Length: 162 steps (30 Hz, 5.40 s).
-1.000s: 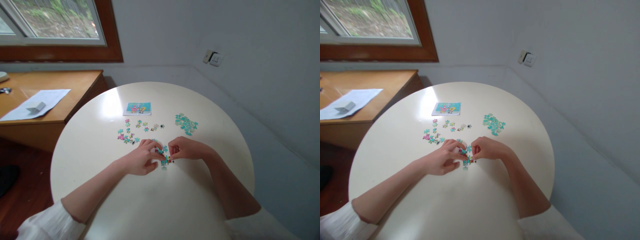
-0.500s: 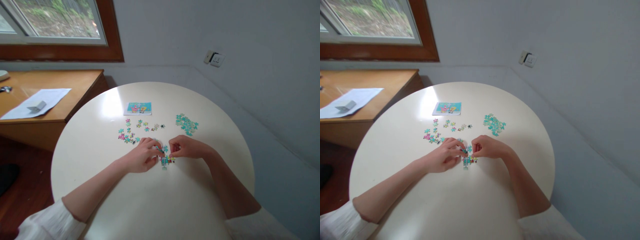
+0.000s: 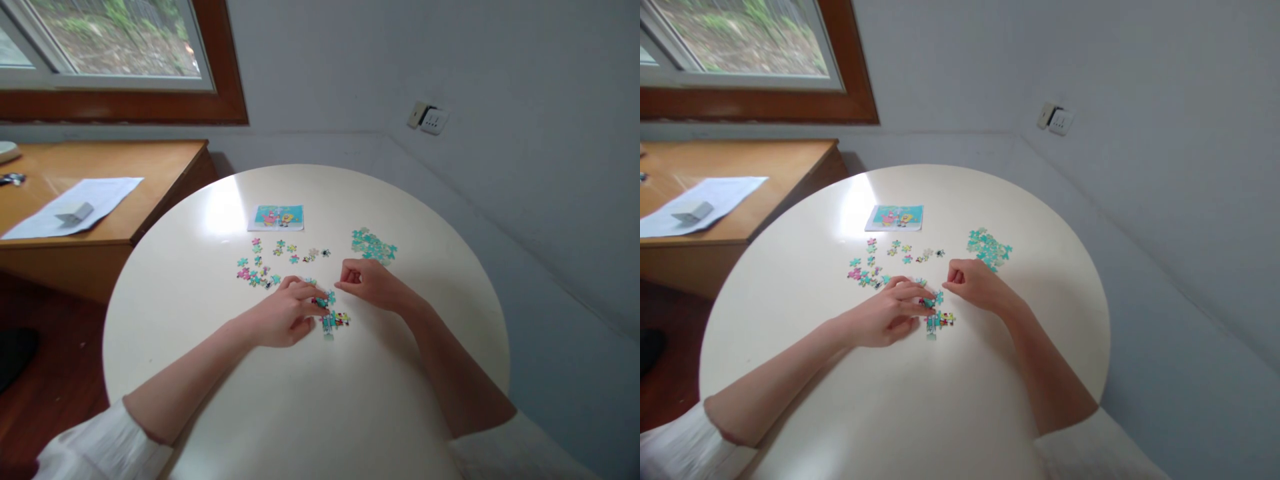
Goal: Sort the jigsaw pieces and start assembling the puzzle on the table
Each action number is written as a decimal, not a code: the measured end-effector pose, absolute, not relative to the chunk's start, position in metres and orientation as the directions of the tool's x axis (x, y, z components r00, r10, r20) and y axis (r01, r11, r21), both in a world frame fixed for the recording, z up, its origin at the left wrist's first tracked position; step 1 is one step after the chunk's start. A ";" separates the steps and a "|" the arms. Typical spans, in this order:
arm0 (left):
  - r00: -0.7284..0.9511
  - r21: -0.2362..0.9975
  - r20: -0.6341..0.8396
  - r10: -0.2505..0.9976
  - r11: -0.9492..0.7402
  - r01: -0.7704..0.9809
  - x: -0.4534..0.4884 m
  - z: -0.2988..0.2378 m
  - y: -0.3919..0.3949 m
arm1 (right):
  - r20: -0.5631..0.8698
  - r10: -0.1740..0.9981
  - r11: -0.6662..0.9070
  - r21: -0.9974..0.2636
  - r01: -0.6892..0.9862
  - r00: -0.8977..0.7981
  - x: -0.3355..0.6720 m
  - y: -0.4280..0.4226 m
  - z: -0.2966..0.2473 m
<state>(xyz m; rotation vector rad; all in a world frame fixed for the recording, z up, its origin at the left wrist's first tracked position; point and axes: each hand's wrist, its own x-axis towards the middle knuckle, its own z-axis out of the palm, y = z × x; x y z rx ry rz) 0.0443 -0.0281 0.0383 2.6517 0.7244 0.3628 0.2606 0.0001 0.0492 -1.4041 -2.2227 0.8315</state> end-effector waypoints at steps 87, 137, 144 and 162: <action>0.010 0.765 0.377 0.926 -0.317 0.560 0.032 0.021 0.005 | 0.305 0.870 0.491 -0.455 0.743 -0.389 0.261 0.021 -0.002; 0.461 0.607 0.439 0.771 -0.633 0.481 0.036 0.025 -0.011 | 0.174 0.965 0.239 -0.889 0.390 -0.195 0.229 0.000 0.016; 0.638 0.502 0.369 0.675 -0.723 0.475 0.037 0.029 -0.012 | 0.154 0.963 0.235 -0.882 0.408 -0.222 0.231 0.000 0.018; 0.704 0.502 0.258 0.661 -0.715 0.487 0.039 0.029 -0.012 | 0.128 0.952 0.240 -0.875 0.421 -0.278 0.230 0.001 0.011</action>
